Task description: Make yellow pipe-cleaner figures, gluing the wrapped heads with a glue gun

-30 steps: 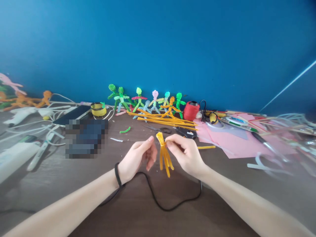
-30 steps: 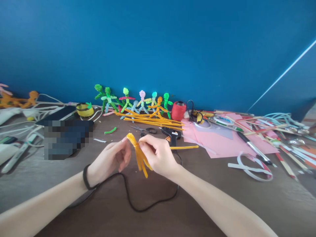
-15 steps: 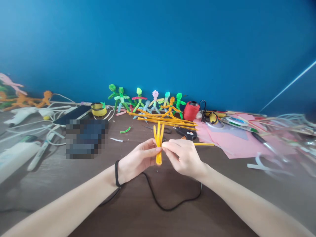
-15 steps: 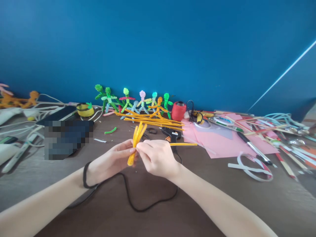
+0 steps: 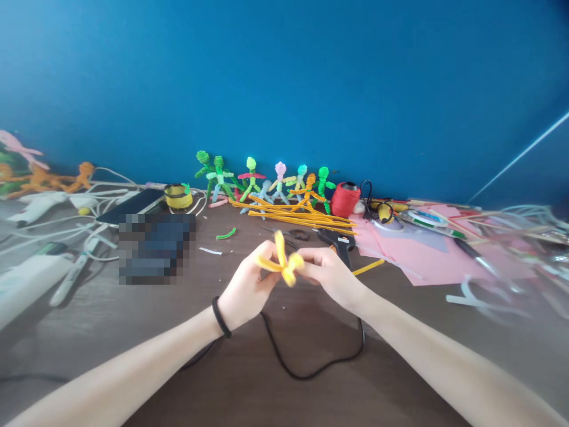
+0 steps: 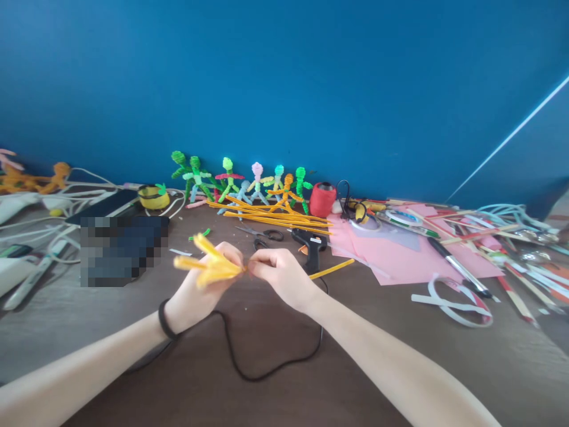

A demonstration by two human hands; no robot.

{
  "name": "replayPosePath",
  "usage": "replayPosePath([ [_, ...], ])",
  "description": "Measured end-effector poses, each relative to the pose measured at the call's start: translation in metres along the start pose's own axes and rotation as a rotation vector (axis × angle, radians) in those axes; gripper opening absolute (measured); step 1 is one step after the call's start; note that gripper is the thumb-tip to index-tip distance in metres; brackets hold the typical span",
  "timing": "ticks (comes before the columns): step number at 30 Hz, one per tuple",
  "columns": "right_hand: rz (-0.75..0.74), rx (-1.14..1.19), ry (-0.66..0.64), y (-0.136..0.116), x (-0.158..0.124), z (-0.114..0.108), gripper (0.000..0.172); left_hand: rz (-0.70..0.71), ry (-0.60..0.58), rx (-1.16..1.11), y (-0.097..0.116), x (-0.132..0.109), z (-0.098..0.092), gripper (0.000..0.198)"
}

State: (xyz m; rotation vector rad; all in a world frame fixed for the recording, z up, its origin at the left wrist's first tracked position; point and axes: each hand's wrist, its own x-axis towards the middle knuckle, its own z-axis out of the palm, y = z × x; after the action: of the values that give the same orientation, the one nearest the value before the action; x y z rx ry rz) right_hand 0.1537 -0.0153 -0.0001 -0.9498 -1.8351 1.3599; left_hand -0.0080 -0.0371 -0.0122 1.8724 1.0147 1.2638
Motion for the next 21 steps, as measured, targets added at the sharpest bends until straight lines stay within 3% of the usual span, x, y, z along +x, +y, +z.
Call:
replayPosePath([
  [4, 0.115, 0.123, -0.045, 0.0008, 0.0024, -0.0006, 0.019, 0.255, -0.038, 0.311, -0.0023, -0.0015, -0.0043, 0.017],
  [8, 0.077, 0.083, -0.064, 0.0029, 0.0024, -0.002, 0.019, 0.277, -0.033, 0.356, -0.002, -0.0005, -0.0039, 0.02],
  [11, 0.02, -0.002, -0.042, 0.0031, 0.0021, -0.0031, 0.017, 0.088, -0.005, 0.201, -0.0014, 0.0021, -0.0028, 0.011],
  [14, -0.071, -0.148, 0.001, 0.002, 0.0002, -0.0031, 0.017, -0.29, 0.041, -0.182, -0.0043, 0.0048, -0.0026, 0.007],
  [17, -0.137, -0.33, 0.039, 0.0012, -0.0023, -0.0029, 0.018, -0.64, -0.158, -0.562, -0.0068, 0.0057, -0.0037, 0.025],
  [21, -0.191, -0.456, 0.083, 0.0026, -0.0029, -0.004, 0.019, -0.815, -0.182, -0.752, -0.0011, 0.0064, -0.0052, 0.015],
])
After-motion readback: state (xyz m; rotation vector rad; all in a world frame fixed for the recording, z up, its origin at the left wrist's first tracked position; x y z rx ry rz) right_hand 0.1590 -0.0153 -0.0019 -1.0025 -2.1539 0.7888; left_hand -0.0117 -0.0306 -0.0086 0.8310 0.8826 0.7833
